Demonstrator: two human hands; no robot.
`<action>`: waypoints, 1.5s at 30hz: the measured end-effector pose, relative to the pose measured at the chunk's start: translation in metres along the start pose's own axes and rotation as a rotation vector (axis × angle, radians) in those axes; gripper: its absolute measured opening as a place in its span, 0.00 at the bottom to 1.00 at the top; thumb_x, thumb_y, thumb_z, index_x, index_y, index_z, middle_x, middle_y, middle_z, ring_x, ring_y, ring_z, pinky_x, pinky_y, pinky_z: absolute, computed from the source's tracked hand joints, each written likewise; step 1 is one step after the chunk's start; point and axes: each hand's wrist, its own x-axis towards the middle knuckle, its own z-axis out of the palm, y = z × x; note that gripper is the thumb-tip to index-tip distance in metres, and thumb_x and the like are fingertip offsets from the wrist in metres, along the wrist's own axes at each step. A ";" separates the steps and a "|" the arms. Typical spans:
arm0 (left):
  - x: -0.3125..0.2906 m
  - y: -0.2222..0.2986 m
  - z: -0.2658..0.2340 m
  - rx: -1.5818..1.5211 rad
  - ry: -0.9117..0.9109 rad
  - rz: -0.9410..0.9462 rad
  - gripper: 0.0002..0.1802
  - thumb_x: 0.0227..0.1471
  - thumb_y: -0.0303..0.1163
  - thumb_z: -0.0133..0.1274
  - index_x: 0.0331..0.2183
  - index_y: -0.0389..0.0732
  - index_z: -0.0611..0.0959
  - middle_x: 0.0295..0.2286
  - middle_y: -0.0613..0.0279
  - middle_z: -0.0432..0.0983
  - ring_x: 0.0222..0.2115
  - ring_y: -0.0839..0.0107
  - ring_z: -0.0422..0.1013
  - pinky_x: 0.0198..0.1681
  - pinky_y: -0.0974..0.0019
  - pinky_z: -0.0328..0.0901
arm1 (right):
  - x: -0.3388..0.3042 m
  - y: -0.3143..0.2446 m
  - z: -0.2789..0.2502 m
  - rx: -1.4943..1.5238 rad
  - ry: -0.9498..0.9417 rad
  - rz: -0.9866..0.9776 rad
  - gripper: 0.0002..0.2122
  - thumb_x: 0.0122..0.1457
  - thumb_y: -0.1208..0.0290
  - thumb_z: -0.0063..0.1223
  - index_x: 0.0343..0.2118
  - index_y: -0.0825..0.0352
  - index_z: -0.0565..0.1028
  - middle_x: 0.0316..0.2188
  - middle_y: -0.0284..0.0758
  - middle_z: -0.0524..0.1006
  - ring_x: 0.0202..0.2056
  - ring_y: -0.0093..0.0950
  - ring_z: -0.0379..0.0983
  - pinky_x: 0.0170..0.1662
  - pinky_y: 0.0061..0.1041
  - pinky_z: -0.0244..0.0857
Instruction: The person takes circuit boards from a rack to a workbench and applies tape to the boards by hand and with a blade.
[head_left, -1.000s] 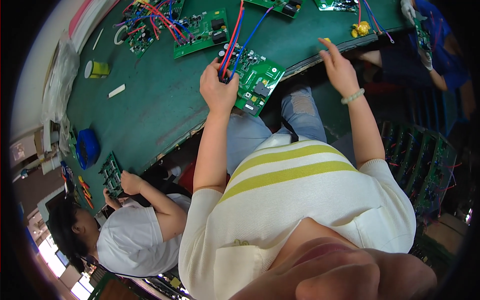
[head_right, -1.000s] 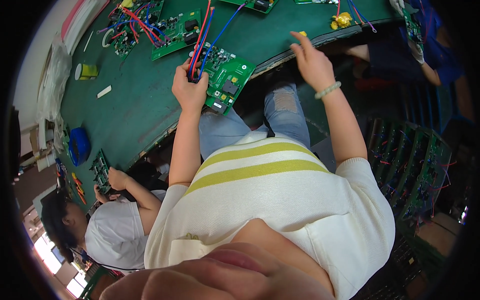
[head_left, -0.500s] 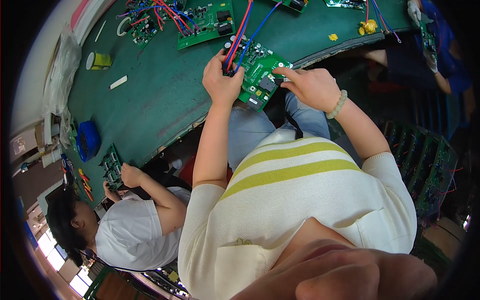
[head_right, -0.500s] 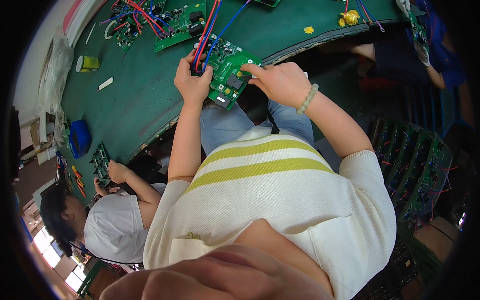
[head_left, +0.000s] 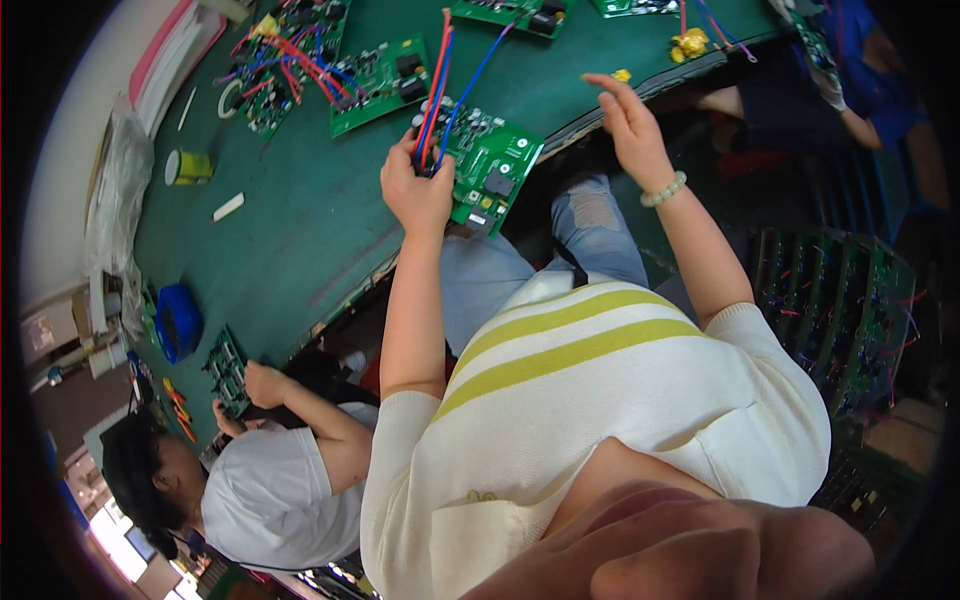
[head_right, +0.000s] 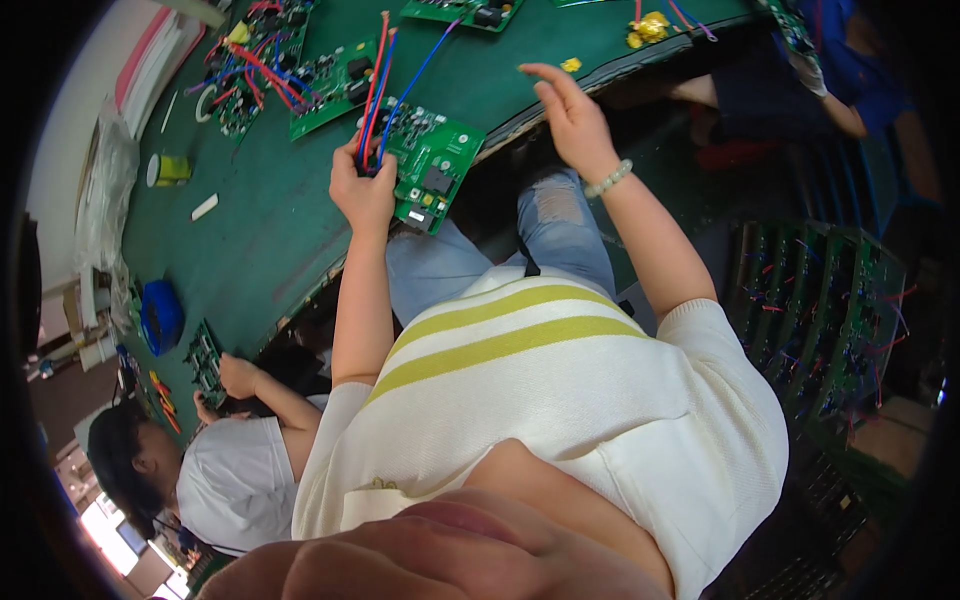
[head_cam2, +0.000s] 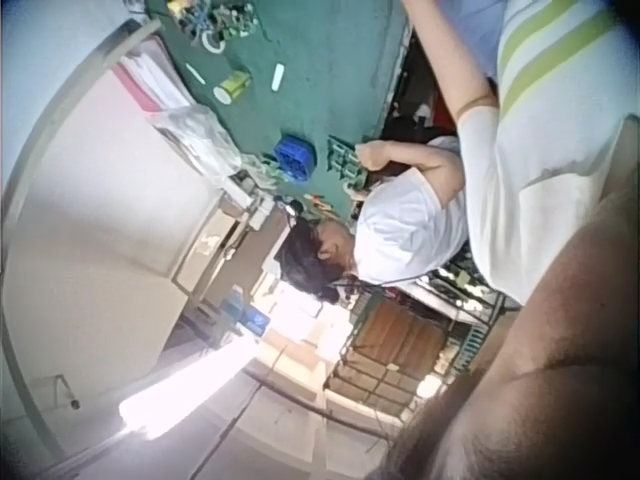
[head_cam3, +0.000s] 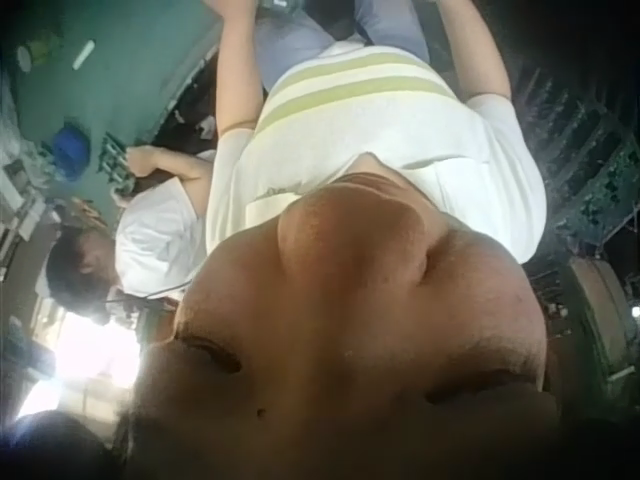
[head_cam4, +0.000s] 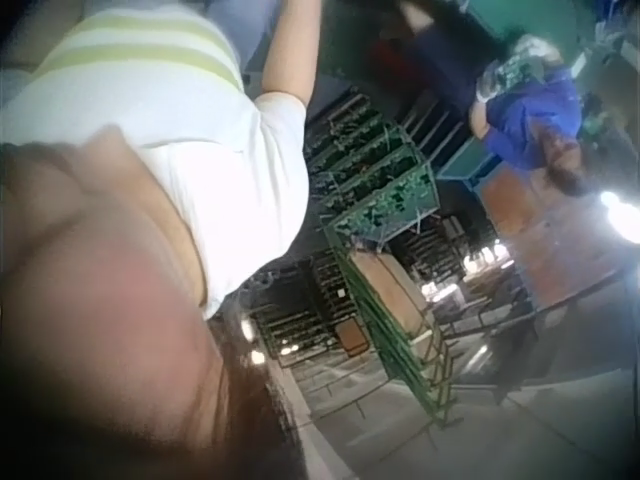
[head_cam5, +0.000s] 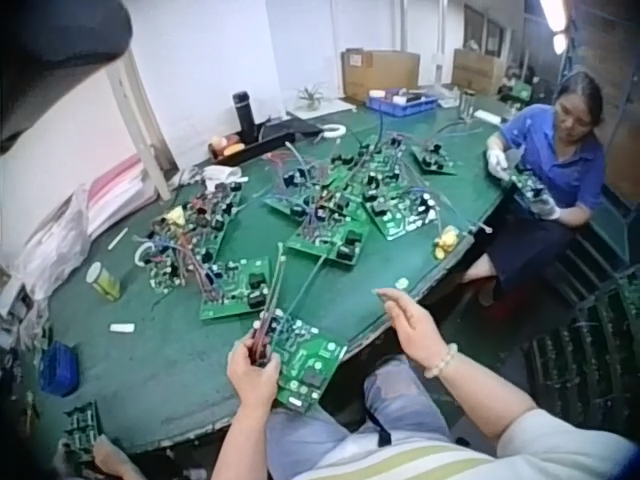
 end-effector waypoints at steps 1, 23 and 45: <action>-0.003 0.000 0.001 0.041 0.017 -0.030 0.14 0.36 0.26 0.61 0.30 0.40 0.76 0.37 0.55 0.79 0.38 0.56 0.74 0.41 0.55 0.65 | 0.007 0.002 -0.011 -0.371 0.113 0.018 0.12 0.66 0.63 0.40 0.50 0.49 0.71 0.27 0.36 0.78 0.26 0.33 0.76 0.27 0.30 0.66; -0.011 0.008 0.007 0.209 0.033 0.293 0.24 0.39 0.37 0.65 0.37 0.36 0.74 0.37 0.48 0.75 0.44 0.52 0.70 0.43 0.55 0.62 | -0.041 -0.073 0.025 -0.738 -0.417 -0.253 0.12 0.62 0.61 0.46 0.43 0.61 0.66 0.16 0.39 0.75 0.20 0.39 0.75 0.22 0.37 0.67; -0.011 0.007 0.010 0.154 0.069 0.331 0.24 0.37 0.32 0.65 0.37 0.37 0.73 0.37 0.57 0.75 0.45 0.52 0.67 0.46 0.53 0.62 | -0.019 -0.084 0.034 -1.094 -0.540 -0.279 0.13 0.62 0.63 0.46 0.26 0.66 0.74 0.19 0.42 0.77 0.24 0.38 0.78 0.27 0.35 0.73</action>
